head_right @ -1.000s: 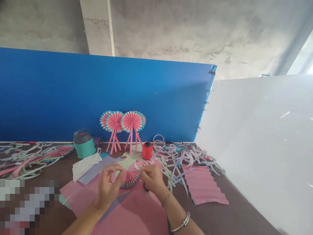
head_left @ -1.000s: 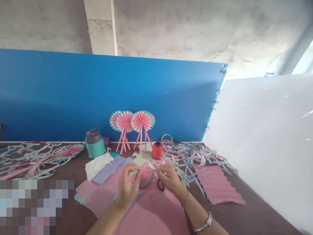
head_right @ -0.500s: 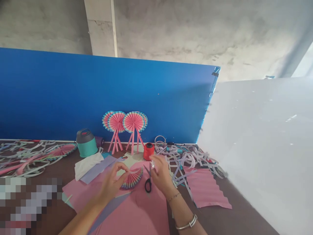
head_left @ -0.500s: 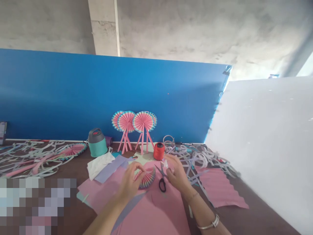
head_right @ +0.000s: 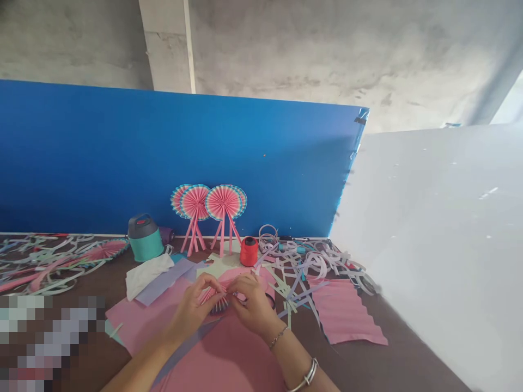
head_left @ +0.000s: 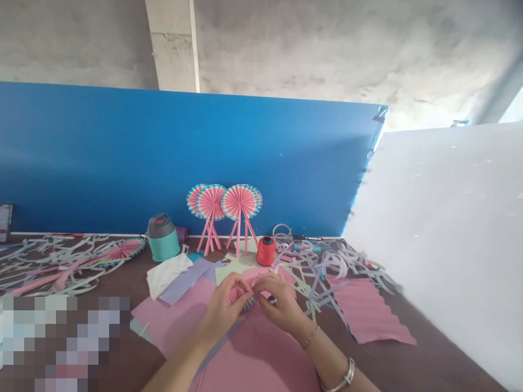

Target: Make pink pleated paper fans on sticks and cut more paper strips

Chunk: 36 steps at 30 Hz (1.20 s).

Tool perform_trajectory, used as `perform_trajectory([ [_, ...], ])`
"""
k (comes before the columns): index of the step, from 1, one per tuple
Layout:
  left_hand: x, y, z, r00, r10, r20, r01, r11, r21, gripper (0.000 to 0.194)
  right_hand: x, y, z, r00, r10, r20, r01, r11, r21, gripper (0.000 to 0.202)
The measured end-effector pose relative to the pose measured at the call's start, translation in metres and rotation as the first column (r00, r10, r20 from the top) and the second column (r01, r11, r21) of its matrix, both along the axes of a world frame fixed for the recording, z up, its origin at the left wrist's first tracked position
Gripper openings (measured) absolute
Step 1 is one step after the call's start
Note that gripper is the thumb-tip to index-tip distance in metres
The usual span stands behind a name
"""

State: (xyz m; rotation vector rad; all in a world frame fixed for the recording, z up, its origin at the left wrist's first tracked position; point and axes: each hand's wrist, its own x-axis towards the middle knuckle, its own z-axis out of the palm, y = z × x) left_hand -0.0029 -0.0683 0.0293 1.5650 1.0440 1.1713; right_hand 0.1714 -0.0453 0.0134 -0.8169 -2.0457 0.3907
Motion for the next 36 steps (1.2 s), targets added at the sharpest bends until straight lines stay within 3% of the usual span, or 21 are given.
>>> perform_trajectory([
  [4,0.004,0.000,-0.002,0.995,0.096,0.002,-0.096,0.995,-0.034,0.027,-0.003,0.002,0.001,0.991,-0.130,0.028,0.132,0.990,-0.048,0.019],
  [7,0.001,0.005,-0.006,0.973,0.200,-0.118,-0.196,0.980,0.046,0.040,-0.001,0.004,-0.001,0.968,-0.229,0.103,0.236,0.970,-0.060,0.022],
  [11,-0.015,0.021,-0.015,0.806,0.451,-0.383,-0.400,0.892,0.208,0.057,0.006,0.007,-0.005,0.924,-0.342,0.170,0.363,0.926,-0.108,0.020],
  [14,-0.022,0.029,-0.022,0.666,0.385,-0.639,-0.342,0.919,0.197,0.045,0.006,0.008,-0.008,0.907,-0.320,0.275,0.354,0.932,-0.082,0.016],
  [17,-0.021,0.028,-0.025,0.573,0.264,-0.776,-0.295,0.949,0.106,0.036,0.002,0.007,-0.013,0.868,-0.286,0.406,0.317,0.948,-0.010,0.030],
  [20,-0.018,0.026,-0.026,0.578,0.191,-0.793,-0.278,0.960,0.030,0.036,0.000,0.007,-0.013,0.836,-0.285,0.469,0.304,0.952,0.036,0.047],
  [22,-0.018,0.026,-0.026,0.611,0.185,-0.769,-0.289,0.957,0.001,0.041,0.003,0.007,-0.009,0.812,-0.359,0.461,0.367,0.927,0.074,0.046],
  [24,-0.018,0.027,-0.024,0.637,0.222,-0.738,-0.300,0.954,0.028,0.037,0.010,0.009,-0.006,0.752,-0.493,0.437,0.491,0.862,0.126,0.042],
  [27,-0.018,0.026,-0.017,0.676,0.321,-0.664,-0.294,0.943,0.157,0.031,0.024,0.013,-0.005,0.597,-0.674,0.436,0.682,0.712,0.166,0.038],
  [29,-0.018,0.023,-0.013,0.716,0.375,-0.589,-0.281,0.927,0.248,0.031,0.031,0.016,-0.005,0.562,-0.734,0.383,0.741,0.652,0.162,0.033],
  [30,-0.017,0.021,-0.011,0.742,0.393,-0.543,-0.275,0.917,0.288,0.030,0.033,0.016,-0.005,0.596,-0.740,0.312,0.740,0.657,0.144,0.030],
  [32,-0.016,0.018,-0.007,0.801,0.397,-0.448,-0.257,0.904,0.342,0.030,0.031,0.015,-0.002,0.743,-0.663,0.092,0.660,0.748,0.064,0.027],
  [34,-0.015,0.015,-0.005,0.860,0.353,-0.369,-0.233,0.914,0.333,0.029,0.024,0.010,0.003,0.866,-0.478,-0.148,0.478,0.877,-0.039,0.027],
  [36,-0.015,0.014,-0.004,0.906,0.291,-0.307,-0.207,0.938,0.280,0.027,0.015,0.003,0.009,0.901,-0.321,-0.291,0.307,0.947,-0.096,0.023],
])
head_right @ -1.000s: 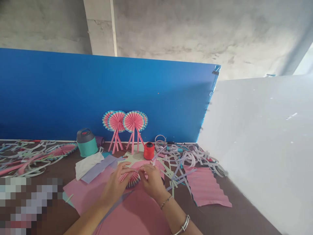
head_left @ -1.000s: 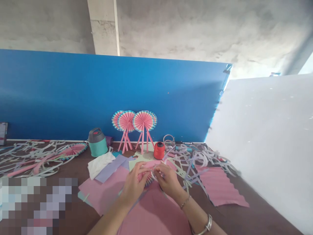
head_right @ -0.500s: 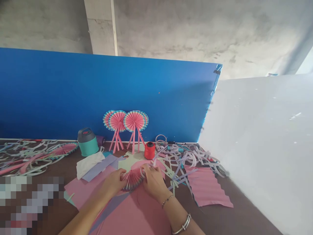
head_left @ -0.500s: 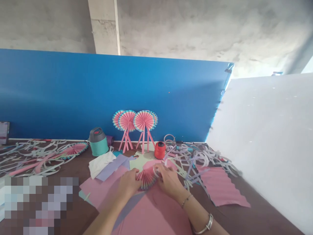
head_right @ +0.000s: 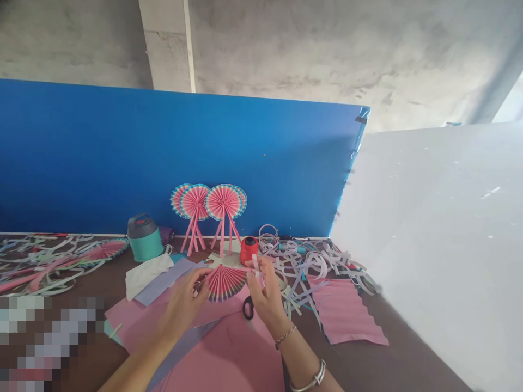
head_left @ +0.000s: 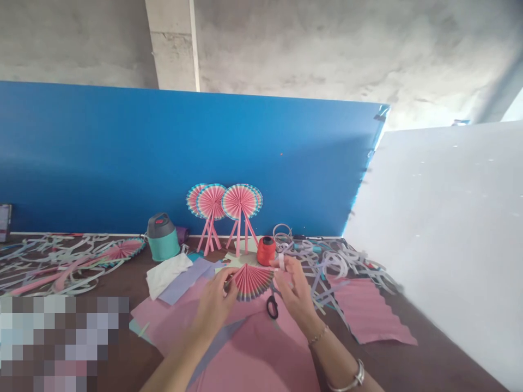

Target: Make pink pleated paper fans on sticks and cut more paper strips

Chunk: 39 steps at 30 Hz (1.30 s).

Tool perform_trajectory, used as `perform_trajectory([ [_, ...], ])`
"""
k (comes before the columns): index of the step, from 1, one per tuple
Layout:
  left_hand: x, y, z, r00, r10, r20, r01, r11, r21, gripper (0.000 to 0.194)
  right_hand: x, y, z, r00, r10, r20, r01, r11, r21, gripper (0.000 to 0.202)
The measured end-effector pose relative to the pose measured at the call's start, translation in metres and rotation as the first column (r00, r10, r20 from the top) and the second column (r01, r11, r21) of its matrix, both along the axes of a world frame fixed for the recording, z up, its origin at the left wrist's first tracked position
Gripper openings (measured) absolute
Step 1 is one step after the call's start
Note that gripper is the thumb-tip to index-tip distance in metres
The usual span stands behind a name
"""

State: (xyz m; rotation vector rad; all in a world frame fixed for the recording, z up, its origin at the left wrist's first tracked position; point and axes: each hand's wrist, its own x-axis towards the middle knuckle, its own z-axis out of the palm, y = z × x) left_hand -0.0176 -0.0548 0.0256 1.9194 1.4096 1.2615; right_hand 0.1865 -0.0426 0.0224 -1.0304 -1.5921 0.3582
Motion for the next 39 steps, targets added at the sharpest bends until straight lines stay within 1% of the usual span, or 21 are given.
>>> perform_trajectory([
  [2,0.001,0.000,0.000,0.997,-0.022,0.079,0.024,0.999,-0.033,0.027,-0.007,-0.008,0.004,0.994,0.106,-0.039,-0.105,0.994,0.011,0.020],
  [4,0.003,0.000,-0.001,0.986,-0.006,0.167,0.014,0.999,-0.046,0.030,-0.011,-0.015,0.005,0.989,0.150,0.018,-0.151,0.987,0.054,0.020],
  [6,0.008,0.000,-0.001,0.963,-0.002,0.271,0.022,0.997,-0.073,0.037,-0.013,-0.021,0.005,0.979,0.148,0.143,-0.168,0.976,0.139,0.026],
  [9,0.021,-0.005,0.006,0.894,-0.028,0.446,0.101,0.985,-0.141,0.044,-0.015,-0.028,0.007,0.922,0.101,0.373,-0.209,0.942,0.261,0.039],
  [11,0.030,-0.011,0.014,0.813,-0.044,0.581,0.186,0.964,-0.188,0.044,-0.017,-0.030,0.009,0.872,0.077,0.483,-0.248,0.920,0.302,0.045],
  [13,0.035,-0.018,0.023,0.719,-0.058,0.692,0.291,0.930,-0.224,0.037,-0.019,-0.030,0.012,0.839,0.064,0.540,-0.277,0.905,0.323,0.046],
  [15,0.038,-0.022,0.031,0.600,-0.013,0.800,0.368,0.893,-0.261,0.032,-0.020,-0.031,0.016,0.821,0.066,0.567,-0.296,0.899,0.323,0.044],
  [17,0.039,-0.023,0.035,0.490,0.054,0.870,0.415,0.863,-0.287,0.023,-0.020,-0.031,0.019,0.814,0.075,0.576,-0.306,0.898,0.316,0.040],
  [18,0.040,-0.022,0.035,0.456,0.077,0.886,0.425,0.856,-0.294,0.017,-0.020,-0.031,0.020,0.816,0.081,0.573,-0.308,0.899,0.312,0.039],
  [19,0.041,-0.020,0.034,0.442,0.092,0.892,0.427,0.853,-0.299,0.014,-0.019,-0.031,0.021,0.821,0.089,0.564,-0.306,0.902,0.303,0.036],
  [21,0.045,-0.015,0.030,0.459,0.083,0.885,0.394,0.873,-0.286,0.019,-0.017,-0.030,0.022,0.857,0.107,0.504,-0.272,0.924,0.268,0.028],
  [22,0.047,-0.012,0.027,0.475,0.070,0.877,0.369,0.889,-0.271,0.021,-0.015,-0.030,0.023,0.895,0.111,0.431,-0.231,0.943,0.238,0.023],
  [24,0.052,-0.007,0.024,0.498,0.039,0.866,0.307,0.926,-0.218,0.027,-0.011,-0.027,0.028,0.978,0.101,0.183,-0.127,0.983,0.136,0.016],
  [25,0.053,-0.006,0.024,0.521,0.024,0.853,0.280,0.940,-0.198,0.030,-0.008,-0.026,0.033,0.996,0.086,0.030,-0.088,0.993,0.072,0.017],
  [27,0.056,-0.005,0.028,0.594,-0.006,0.804,0.236,0.957,-0.167,0.032,-0.003,-0.024,0.048,0.971,0.074,-0.228,-0.089,0.994,-0.055,0.020],
  [28,0.056,-0.006,0.033,0.635,-0.029,0.772,0.227,0.962,-0.151,0.031,-0.001,-0.023,0.058,0.953,0.100,-0.286,-0.133,0.986,-0.099,0.022],
  [30,0.057,-0.007,0.044,0.675,-0.072,0.734,0.227,0.967,-0.113,0.031,0.001,-0.025,0.080,0.926,0.187,-0.329,-0.264,0.942,-0.207,0.025],
  [32,0.058,-0.008,0.055,0.692,-0.126,0.711,0.234,0.971,-0.056,0.031,-0.001,-0.029,0.103,0.886,0.305,-0.348,-0.408,0.871,-0.275,0.025],
  [34,0.058,-0.007,0.063,0.693,-0.164,0.702,0.239,0.971,-0.009,0.034,-0.006,-0.033,0.121,0.865,0.360,-0.350,-0.471,0.824,-0.315,0.024],
  [36,0.057,-0.005,0.069,0.683,-0.213,0.699,0.261,0.965,0.039,0.036,-0.013,-0.036,0.131,0.867,0.382,-0.319,-0.483,0.800,-0.356,0.025],
  [39,0.054,-0.005,0.075,0.673,-0.249,0.697,0.297,0.953,0.054,0.032,-0.020,-0.033,0.130,0.888,0.397,-0.233,-0.459,0.793,-0.401,0.029],
])
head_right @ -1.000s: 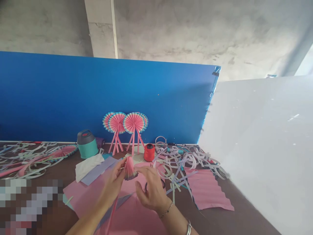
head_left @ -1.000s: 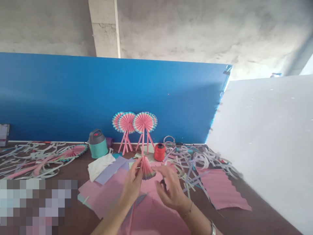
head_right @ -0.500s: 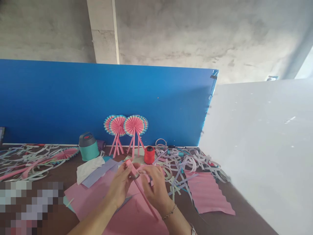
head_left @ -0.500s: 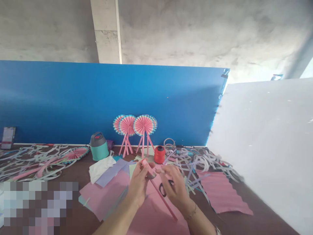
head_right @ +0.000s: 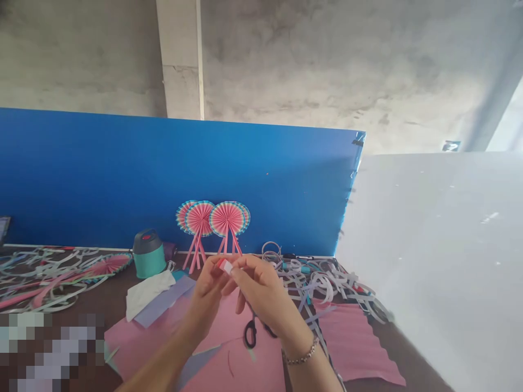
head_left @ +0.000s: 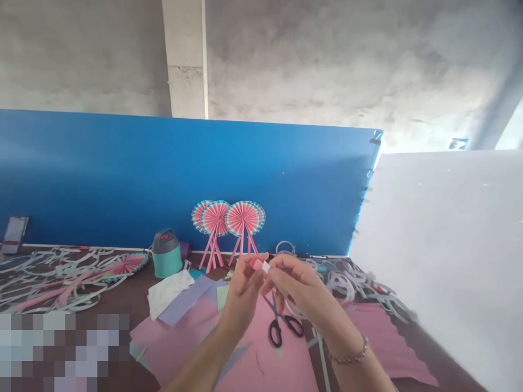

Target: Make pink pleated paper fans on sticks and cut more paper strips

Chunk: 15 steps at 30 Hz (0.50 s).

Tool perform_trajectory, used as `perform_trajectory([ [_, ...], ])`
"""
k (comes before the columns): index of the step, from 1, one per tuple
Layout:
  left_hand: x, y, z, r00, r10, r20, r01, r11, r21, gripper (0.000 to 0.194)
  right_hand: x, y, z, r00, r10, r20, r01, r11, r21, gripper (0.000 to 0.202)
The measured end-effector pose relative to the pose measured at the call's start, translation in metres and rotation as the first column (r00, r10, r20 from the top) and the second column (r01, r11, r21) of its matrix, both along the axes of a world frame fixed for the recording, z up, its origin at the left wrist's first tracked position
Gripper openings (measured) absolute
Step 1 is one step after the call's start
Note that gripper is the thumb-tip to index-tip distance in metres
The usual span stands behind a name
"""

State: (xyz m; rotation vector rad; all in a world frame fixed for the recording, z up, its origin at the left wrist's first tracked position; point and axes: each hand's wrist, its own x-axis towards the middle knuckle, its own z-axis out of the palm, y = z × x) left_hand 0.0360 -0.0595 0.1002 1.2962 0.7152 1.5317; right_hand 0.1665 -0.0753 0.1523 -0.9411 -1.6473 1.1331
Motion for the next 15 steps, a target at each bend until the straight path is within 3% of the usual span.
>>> perform_trajectory([
  [6,-0.003,-0.003,0.007,0.964,-0.195,0.179,0.222,0.964,-0.146,0.024,-0.006,0.019,-0.022,1.000,0.025,-0.006,-0.026,0.998,-0.063,0.033],
  [8,-0.002,-0.001,0.007,0.951,-0.212,0.224,0.252,0.953,-0.168,0.025,-0.007,0.023,-0.025,0.999,0.018,-0.026,-0.020,0.997,-0.076,0.032],
  [11,-0.002,0.001,0.005,0.968,-0.164,0.191,0.200,0.962,-0.186,0.029,-0.007,0.025,-0.028,0.998,-0.007,-0.058,0.003,0.997,-0.071,0.031],
  [15,-0.003,0.002,0.001,0.999,-0.035,0.023,0.039,0.980,-0.195,0.032,-0.006,0.024,-0.026,0.997,-0.076,0.009,0.076,0.997,-0.001,0.026],
])
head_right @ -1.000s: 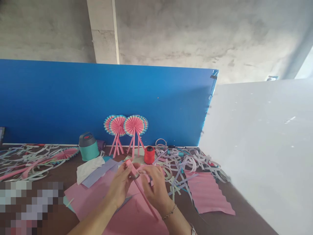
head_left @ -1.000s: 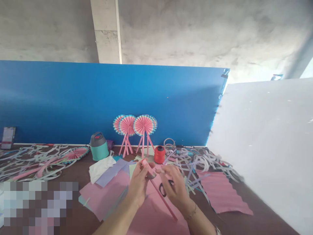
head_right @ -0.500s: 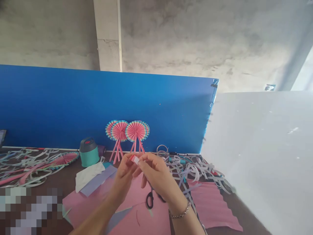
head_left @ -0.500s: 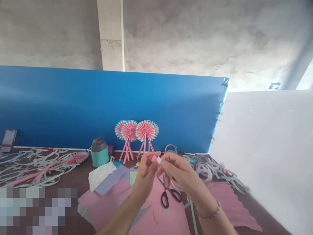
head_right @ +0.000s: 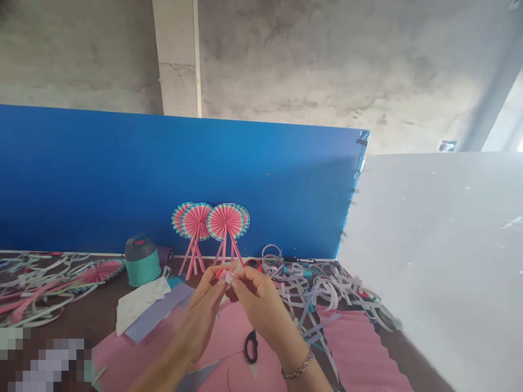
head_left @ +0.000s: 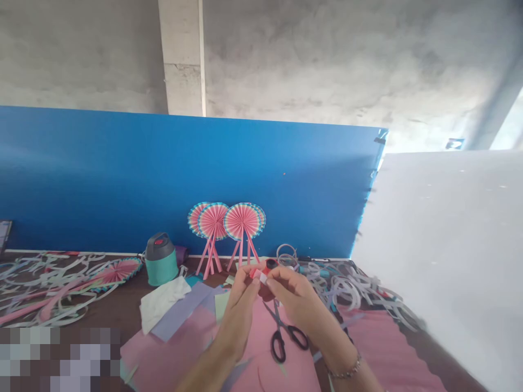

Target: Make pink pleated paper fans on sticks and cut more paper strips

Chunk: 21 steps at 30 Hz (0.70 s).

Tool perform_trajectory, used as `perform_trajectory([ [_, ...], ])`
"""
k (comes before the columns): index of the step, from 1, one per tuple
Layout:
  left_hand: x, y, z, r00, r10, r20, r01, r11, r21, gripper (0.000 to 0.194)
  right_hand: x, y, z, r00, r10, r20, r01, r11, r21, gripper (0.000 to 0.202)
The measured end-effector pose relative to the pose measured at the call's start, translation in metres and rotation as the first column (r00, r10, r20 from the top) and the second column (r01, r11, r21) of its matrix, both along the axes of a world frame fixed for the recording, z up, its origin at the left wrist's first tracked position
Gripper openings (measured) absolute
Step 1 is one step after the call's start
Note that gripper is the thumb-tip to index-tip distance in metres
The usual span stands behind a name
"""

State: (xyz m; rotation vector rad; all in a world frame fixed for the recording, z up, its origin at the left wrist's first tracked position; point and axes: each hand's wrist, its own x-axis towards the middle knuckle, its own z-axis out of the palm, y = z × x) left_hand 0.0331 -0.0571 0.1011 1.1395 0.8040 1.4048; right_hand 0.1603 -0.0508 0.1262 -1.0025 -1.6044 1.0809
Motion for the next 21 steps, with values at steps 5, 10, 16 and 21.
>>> perform_trajectory([
  [5,-0.001,0.002,-0.001,0.994,0.084,-0.069,-0.083,0.996,0.021,0.035,-0.001,0.000,0.002,0.998,-0.039,0.049,0.037,0.999,0.026,0.020],
  [10,-0.002,0.008,-0.001,0.998,0.053,-0.035,-0.052,0.998,0.037,0.033,0.000,0.004,-0.005,0.998,-0.063,0.031,0.062,0.997,0.041,0.022],
  [16,-0.004,0.010,-0.001,0.992,0.109,-0.062,-0.104,0.991,0.083,0.028,0.000,0.001,-0.003,0.993,-0.101,0.064,0.094,0.990,0.105,0.025],
  [21,-0.003,0.011,-0.005,0.986,0.130,-0.102,-0.122,0.989,0.078,0.029,-0.001,-0.001,0.002,0.975,-0.172,0.141,0.155,0.980,0.124,0.023],
])
